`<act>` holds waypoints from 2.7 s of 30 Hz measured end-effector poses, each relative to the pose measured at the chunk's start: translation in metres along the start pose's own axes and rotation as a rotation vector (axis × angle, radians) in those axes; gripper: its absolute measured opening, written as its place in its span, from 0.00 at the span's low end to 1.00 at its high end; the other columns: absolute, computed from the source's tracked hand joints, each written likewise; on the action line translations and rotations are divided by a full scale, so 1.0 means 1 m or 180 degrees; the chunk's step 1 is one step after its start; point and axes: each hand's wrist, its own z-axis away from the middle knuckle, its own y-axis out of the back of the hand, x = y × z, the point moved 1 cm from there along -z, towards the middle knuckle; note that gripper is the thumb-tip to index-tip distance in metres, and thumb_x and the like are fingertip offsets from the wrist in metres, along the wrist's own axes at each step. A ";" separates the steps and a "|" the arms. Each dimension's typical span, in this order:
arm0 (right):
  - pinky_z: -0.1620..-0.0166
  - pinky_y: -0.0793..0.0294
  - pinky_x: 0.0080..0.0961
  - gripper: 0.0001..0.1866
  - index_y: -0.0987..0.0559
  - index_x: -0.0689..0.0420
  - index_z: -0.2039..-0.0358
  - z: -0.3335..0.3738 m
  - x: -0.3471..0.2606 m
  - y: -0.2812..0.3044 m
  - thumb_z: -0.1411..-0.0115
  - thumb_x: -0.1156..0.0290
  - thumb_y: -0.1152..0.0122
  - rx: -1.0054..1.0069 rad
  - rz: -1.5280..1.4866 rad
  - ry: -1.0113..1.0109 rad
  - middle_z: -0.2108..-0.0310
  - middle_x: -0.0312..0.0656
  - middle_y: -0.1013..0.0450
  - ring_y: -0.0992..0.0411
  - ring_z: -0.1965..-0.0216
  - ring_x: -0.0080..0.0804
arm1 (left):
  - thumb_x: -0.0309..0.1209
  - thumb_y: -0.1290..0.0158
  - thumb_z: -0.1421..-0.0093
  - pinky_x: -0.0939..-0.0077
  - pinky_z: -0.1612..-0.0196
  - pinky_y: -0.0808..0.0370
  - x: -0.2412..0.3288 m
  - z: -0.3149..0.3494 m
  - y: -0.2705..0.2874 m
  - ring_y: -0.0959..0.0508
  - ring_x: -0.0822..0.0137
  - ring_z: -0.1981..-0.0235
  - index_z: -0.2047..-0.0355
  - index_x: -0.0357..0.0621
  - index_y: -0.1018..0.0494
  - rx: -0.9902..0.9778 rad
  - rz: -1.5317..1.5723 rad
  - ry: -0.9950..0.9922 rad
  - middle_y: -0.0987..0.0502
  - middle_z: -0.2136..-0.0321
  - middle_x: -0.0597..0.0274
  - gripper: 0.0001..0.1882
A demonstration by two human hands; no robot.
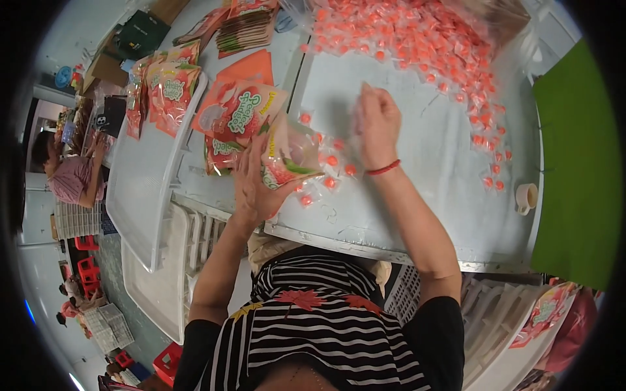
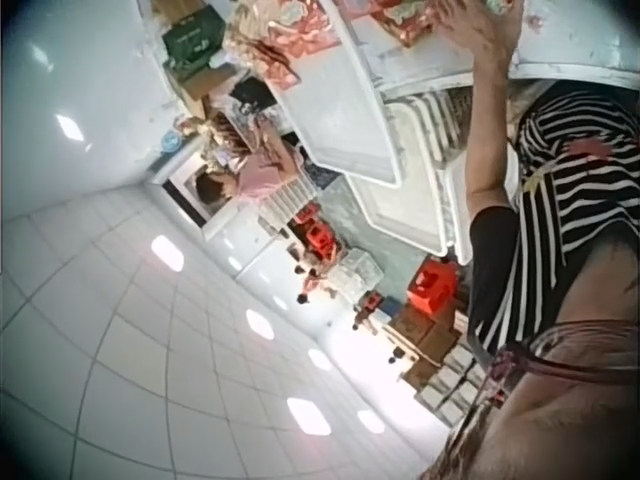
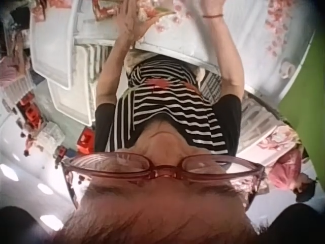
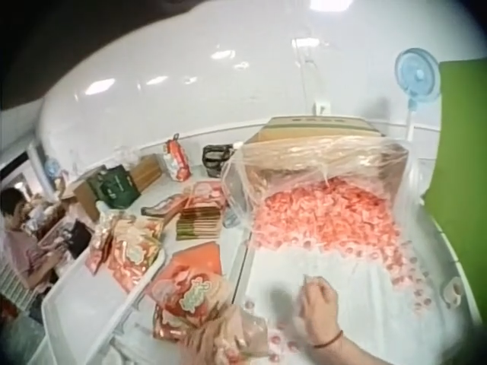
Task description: The person is manually counting and putting small individually wrapped candies into larger plastic bags.
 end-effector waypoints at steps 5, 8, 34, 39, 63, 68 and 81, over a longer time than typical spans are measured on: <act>0.77 0.44 0.12 0.12 0.31 0.57 0.71 0.034 -0.025 -0.064 0.35 0.62 0.49 -0.0476 -0.1519 -0.0352 0.81 0.29 0.36 0.42 0.81 0.12 | 0.45 0.29 0.67 0.56 0.47 0.37 -0.001 0.003 -0.007 0.30 0.51 0.50 0.41 0.42 0.42 0.0175 -0.0108 0.0210 0.30 0.50 0.51 0.53; 0.76 0.42 0.12 0.11 0.32 0.57 0.69 0.034 -0.009 -0.061 0.34 0.64 0.50 -0.0925 -0.0262 0.0016 0.80 0.29 0.37 0.43 0.79 0.12 | 0.47 0.30 0.67 0.56 0.46 0.41 -0.001 0.002 -0.010 0.30 0.55 0.51 0.42 0.45 0.41 0.0264 -0.0075 0.0353 0.29 0.52 0.55 0.52; 0.55 0.39 0.39 0.17 0.24 0.60 0.75 0.060 -0.067 -0.076 0.45 0.58 0.39 -0.2275 0.2802 0.2238 0.76 0.44 0.28 0.30 0.70 0.40 | 0.39 0.31 0.66 0.55 0.43 0.37 -0.005 -0.018 0.011 0.33 0.46 0.46 0.39 0.37 0.49 0.0337 0.0537 -0.0279 0.38 0.44 0.46 0.56; 0.58 0.32 0.33 0.12 0.24 0.62 0.70 0.055 -0.080 -0.084 0.45 0.65 0.38 -0.2386 0.2395 0.2234 0.78 0.43 0.28 0.29 0.73 0.40 | 0.38 0.30 0.66 0.56 0.47 0.34 -0.007 -0.031 0.023 0.33 0.47 0.47 0.37 0.37 0.53 0.0379 0.0924 -0.0142 0.39 0.43 0.46 0.59; 0.49 0.41 0.54 0.20 0.24 0.59 0.61 0.073 0.093 -0.005 0.48 0.58 0.42 -0.1180 0.4049 0.3125 0.49 0.55 0.35 0.41 0.46 0.60 | 0.49 0.33 0.60 0.53 0.42 0.41 0.002 0.007 0.017 0.38 0.47 0.43 0.35 0.43 0.53 0.0283 0.0614 0.0627 0.42 0.41 0.47 0.57; 0.60 0.29 0.34 0.09 0.24 0.58 0.64 0.061 0.097 -0.001 0.45 0.70 0.43 -0.1307 0.3739 0.2810 0.65 0.45 0.28 0.30 0.63 0.42 | 0.49 0.36 0.57 0.51 0.42 0.41 -0.005 0.011 0.014 0.38 0.45 0.43 0.34 0.46 0.55 0.0264 0.0533 0.0386 0.43 0.41 0.47 0.55; 0.79 0.46 0.12 0.08 0.31 0.52 0.66 0.013 0.029 -0.040 0.33 0.64 0.53 -0.1142 -0.0453 0.0552 0.78 0.26 0.40 0.44 0.78 0.12 | 0.43 0.33 0.59 0.47 0.41 0.43 0.003 0.011 -0.024 0.40 0.40 0.43 0.35 0.47 0.55 0.0257 0.0514 0.0238 0.41 0.43 0.44 0.56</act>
